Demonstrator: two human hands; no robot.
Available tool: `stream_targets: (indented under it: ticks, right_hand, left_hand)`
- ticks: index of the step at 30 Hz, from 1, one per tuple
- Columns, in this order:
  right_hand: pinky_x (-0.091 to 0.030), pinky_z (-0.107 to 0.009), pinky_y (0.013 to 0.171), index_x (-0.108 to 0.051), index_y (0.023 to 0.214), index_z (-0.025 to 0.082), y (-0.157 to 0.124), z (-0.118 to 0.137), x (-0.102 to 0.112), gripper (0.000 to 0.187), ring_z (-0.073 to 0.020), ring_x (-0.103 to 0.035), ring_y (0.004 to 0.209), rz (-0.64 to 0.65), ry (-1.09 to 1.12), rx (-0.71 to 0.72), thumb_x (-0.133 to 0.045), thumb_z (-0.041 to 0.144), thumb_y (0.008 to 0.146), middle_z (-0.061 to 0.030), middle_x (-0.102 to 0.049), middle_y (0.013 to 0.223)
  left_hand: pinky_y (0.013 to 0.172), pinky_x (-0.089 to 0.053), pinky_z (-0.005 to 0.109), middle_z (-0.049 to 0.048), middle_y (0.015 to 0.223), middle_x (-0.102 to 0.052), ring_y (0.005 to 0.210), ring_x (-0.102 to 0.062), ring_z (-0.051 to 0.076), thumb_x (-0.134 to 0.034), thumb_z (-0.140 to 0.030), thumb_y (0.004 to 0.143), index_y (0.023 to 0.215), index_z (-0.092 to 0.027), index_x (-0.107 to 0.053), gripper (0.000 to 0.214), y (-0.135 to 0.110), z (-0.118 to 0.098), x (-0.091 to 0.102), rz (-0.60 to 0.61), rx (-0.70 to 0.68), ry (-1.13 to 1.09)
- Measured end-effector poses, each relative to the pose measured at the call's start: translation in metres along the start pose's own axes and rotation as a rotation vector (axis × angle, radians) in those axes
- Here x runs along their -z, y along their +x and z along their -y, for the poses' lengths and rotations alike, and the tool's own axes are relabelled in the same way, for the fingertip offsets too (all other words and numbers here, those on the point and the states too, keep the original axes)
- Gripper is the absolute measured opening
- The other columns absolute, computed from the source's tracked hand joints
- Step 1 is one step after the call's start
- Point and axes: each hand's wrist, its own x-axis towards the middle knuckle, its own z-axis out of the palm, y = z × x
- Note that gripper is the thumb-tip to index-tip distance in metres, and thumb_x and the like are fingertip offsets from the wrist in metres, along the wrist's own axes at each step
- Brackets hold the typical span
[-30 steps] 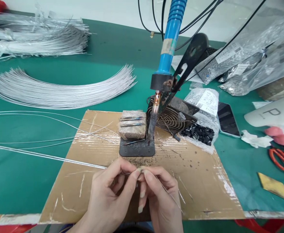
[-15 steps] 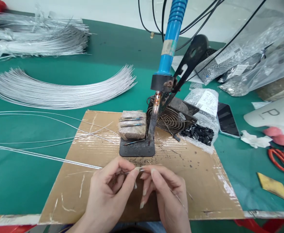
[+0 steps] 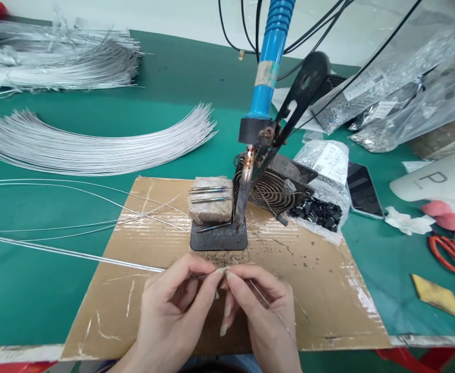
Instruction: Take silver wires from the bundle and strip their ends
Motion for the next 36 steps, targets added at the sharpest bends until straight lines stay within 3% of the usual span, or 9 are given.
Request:
stream_targets:
  ticks: [17,26,36]
  right_hand:
    - [-0.052,-0.015,0.048,-0.082,0.084,0.018,0.001,0.001,0.004,0.02,-0.0083,-0.062,0.044,0.064,0.057,-0.045,-0.086,0.038,0.087,0.0002,-0.07,0.057]
    - [-0.049,-0.014,0.044,-0.08,0.079,0.016,0.008,0.012,0.019,0.027,-0.0084,-0.062,0.042,0.16,0.008,-0.192,-0.089,0.04,0.084,0.0,-0.069,0.058]
    - [-0.052,-0.014,0.046,-0.082,0.085,0.017,0.005,0.01,0.013,0.022,-0.0078,-0.063,0.046,0.146,0.068,-0.147,-0.086,0.038,0.087,-0.001,-0.072,0.065]
  left_hand:
    - [0.049,-0.042,0.018,-0.0017,0.062,-0.069,0.052,-0.06,0.01,-0.07,-0.032,0.094,0.077,-0.021,-0.071,0.02,0.0,0.008,0.001,0.027,-0.063,-0.027]
    - [0.05,-0.042,0.02,-0.002,0.062,-0.066,0.053,-0.055,0.011,-0.067,-0.033,0.095,0.075,-0.023,-0.07,0.023,0.0,0.012,0.006,0.087,-0.101,0.072]
    - [0.049,-0.041,0.019,-0.004,0.062,-0.067,0.051,-0.056,0.009,-0.068,-0.032,0.094,0.078,-0.024,-0.071,0.018,-0.001,0.012,0.002,0.023,-0.118,0.044]
